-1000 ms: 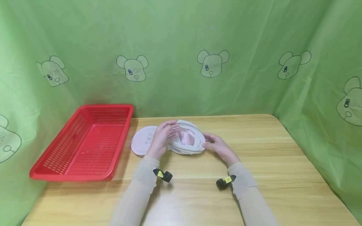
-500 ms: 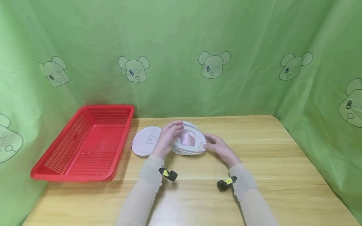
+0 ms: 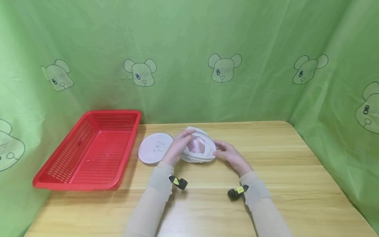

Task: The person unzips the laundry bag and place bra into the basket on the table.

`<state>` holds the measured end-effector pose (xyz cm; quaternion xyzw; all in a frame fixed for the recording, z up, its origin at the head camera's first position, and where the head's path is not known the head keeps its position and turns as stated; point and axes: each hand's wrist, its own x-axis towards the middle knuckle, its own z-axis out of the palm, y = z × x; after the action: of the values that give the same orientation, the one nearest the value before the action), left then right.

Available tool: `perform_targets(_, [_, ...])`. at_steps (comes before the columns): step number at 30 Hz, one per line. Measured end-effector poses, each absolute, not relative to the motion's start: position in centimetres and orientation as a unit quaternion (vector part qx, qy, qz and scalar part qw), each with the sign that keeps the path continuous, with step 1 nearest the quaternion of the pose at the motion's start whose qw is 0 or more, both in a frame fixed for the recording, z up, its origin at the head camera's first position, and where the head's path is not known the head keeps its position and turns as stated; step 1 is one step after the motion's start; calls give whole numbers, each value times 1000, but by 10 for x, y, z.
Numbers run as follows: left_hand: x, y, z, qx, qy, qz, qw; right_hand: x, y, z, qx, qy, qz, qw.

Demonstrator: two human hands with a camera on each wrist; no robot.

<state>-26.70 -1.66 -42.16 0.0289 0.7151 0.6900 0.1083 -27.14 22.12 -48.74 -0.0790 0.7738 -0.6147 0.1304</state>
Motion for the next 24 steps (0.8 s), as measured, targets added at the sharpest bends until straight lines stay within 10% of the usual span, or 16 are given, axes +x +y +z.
perform_targets(24, [-286,-3,-428,98,900,420,63,-272,222,-487,-83,769,-620,135])
